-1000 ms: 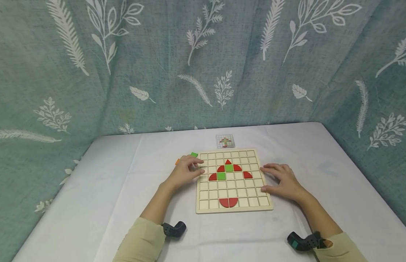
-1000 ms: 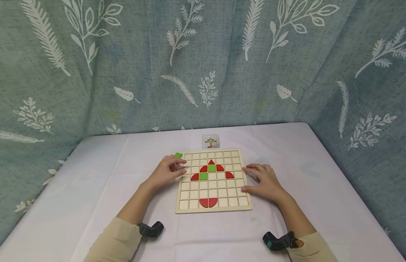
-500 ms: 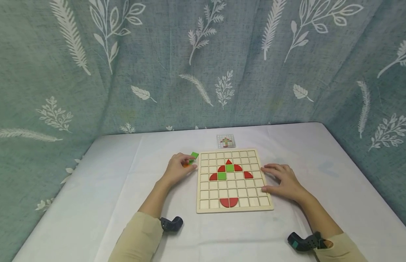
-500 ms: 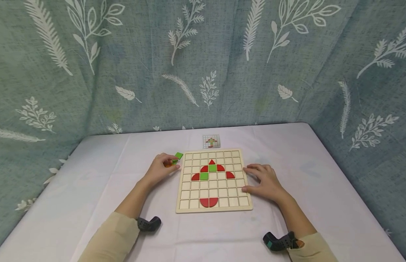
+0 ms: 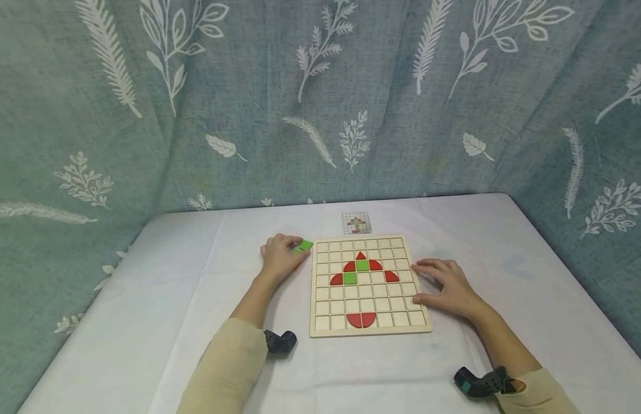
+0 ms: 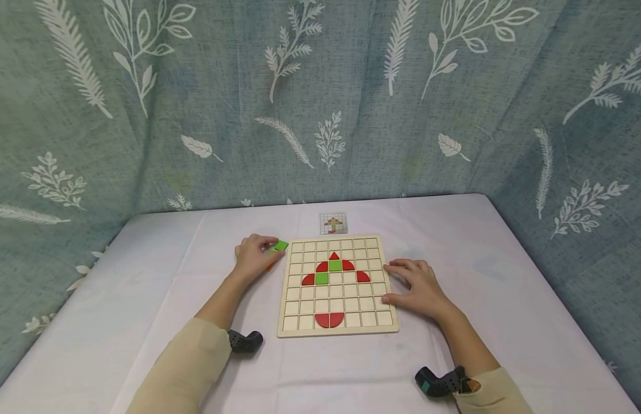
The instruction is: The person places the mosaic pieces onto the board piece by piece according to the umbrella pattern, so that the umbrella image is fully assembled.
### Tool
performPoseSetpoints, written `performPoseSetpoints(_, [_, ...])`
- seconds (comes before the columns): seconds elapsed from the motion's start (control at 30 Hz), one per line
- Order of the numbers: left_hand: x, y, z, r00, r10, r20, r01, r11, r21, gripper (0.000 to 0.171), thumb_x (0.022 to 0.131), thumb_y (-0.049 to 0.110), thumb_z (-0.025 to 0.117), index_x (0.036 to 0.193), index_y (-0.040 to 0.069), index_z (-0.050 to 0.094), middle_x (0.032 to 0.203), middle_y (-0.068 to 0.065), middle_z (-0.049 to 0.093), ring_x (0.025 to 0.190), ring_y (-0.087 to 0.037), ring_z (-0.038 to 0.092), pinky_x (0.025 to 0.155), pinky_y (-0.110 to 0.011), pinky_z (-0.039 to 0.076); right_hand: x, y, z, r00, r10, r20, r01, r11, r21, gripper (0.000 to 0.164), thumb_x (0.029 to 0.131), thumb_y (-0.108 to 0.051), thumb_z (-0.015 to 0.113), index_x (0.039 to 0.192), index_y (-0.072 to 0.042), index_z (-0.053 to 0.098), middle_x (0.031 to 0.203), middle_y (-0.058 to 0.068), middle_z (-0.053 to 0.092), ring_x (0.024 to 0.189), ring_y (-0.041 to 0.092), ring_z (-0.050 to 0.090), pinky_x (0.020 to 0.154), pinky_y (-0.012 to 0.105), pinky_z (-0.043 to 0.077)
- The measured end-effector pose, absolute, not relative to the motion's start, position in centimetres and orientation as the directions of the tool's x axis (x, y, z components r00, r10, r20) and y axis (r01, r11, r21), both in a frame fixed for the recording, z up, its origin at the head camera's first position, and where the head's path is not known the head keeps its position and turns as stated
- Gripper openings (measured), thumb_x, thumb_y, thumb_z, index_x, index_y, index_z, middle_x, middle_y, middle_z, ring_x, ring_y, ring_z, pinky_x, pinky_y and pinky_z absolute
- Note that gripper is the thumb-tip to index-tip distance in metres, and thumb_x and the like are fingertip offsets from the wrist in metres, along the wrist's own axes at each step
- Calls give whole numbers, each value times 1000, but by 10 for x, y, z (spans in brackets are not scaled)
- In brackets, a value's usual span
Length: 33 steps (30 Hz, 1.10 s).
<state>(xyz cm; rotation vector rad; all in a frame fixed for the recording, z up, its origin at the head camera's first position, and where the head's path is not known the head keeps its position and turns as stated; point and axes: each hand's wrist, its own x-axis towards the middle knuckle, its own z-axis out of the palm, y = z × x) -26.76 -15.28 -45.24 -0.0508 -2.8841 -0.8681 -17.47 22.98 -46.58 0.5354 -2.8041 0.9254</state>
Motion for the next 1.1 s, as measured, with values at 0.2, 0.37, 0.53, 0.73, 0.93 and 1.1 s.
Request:
performPoseSetpoints(0.2, [-268,-148,-453,-991,-27,128,47,840,540,46,81,46,68,115,14,67,111,-9,57,105,-27,44,96,-48,20,-175,231,-466,-914,-304,268,-404,730,-551,69,70,-40,80,128,-10,59,132,12,52,114,31,38,88,51,32])
performPoseSetpoints(0.37, [-266,-148,-453,-990,-37,138,44,841,540,43,83,43,67,111,11,68,107,-9,57,103,-27,45,95,-47,22,-175,231,-466,-913,-312,265,-409,724,-555,69,70,-39,80,129,-9,58,132,12,51,115,32,37,88,52,31])
performPoseSetpoints(0.53, [-264,-149,-452,-983,-32,180,65,858,509,40,84,42,68,108,9,69,102,-9,58,100,-27,46,95,-47,24,-175,231,-466,-915,-305,263,-402,728,-555,69,70,-40,80,129,-10,59,132,12,52,115,32,37,88,52,31])
performPoseSetpoints(0.73, [-262,-148,-451,-970,-15,241,115,850,514,37,83,40,69,105,11,70,98,-7,59,97,-25,46,98,-51,18,-175,230,-466,-918,-295,266,-396,734,-553,69,70,-41,80,128,-10,59,131,12,51,114,31,37,87,51,32])
performPoseSetpoints(0.93, [-259,-141,-445,-964,20,264,169,813,558,36,81,38,72,104,10,71,95,-6,59,94,-24,46,96,-50,18,-175,231,-466,-921,-294,257,-390,734,-556,69,70,-41,80,128,-10,59,132,12,51,114,30,37,87,50,32])
performPoseSetpoints(1.1, [-256,-133,-442,-963,53,266,198,805,559,35,81,37,73,104,11,71,94,-5,59,94,-24,46,92,-46,22,-175,231,-467,-920,-296,257,-391,735,-554,69,70,-41,80,128,-11,59,133,12,50,115,30,37,87,50,33])
